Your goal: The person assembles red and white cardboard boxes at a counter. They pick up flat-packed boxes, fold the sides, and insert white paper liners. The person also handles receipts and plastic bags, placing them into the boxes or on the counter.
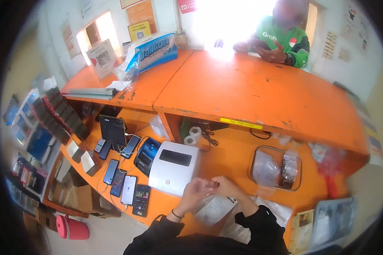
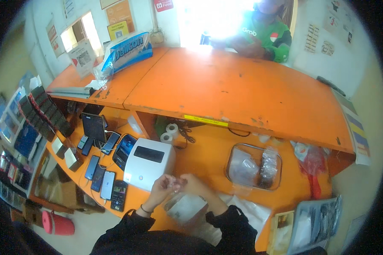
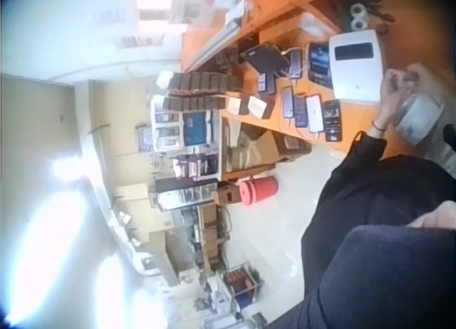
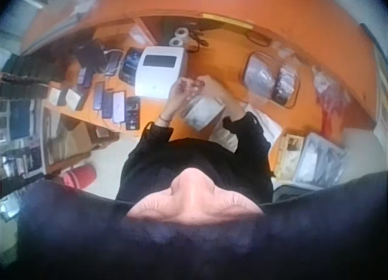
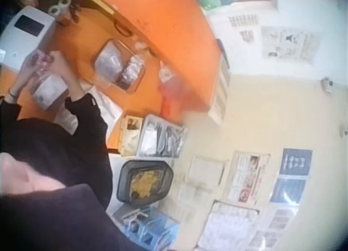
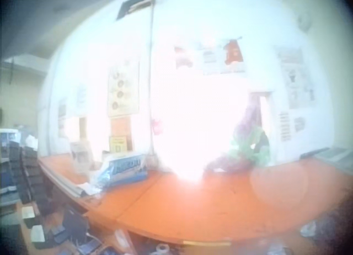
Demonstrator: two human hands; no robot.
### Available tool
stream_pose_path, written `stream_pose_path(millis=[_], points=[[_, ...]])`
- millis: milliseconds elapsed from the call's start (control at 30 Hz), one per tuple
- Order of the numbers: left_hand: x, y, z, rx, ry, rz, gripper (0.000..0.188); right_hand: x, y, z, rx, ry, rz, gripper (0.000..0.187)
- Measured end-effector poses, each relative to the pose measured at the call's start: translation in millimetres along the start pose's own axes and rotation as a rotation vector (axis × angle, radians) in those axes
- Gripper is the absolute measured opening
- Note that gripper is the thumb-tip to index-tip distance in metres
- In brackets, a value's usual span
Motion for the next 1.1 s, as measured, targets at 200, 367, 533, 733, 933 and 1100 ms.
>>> stream_pose_path(millis=[200,367,533,733,933,1100], points=[[2,4,-15,0.180,0.061,-0.019,0.015,12,-9,-7,0.371,0.270,0.000,0.015],[-23,0,-29,0.094,0.074,0.070,0.014,47,-29,-14,0.342,0.028,-0.114,0.015],[-3,-58,-77,0.040,0.049,-0.028,0.010,115,-69,-33,0.256,0.223,0.302,0.005],[20,-118,-121,-0.050,-0.200,-0.153,0.007,233,-107,-111,-0.110,0.743,0.044,0.016],[22,-124,-130,-0.044,-0.225,-0.109,0.004,350,-100,-209,-0.336,0.687,-0.337,0.020],[21,-132,-136,-0.052,-0.230,-0.113,0.007,405,-52,-249,-0.512,0.619,-0.506,0.015]])
Point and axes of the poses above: each hand's wrist, its own y-axis towards the middle knuckle, its own z-axis out of the palm, x = y × z, the point moved 2 cm from there along y, towards the middle knuckle, and after that the axes turned 9 degrees about z, right-handed, at the moved point
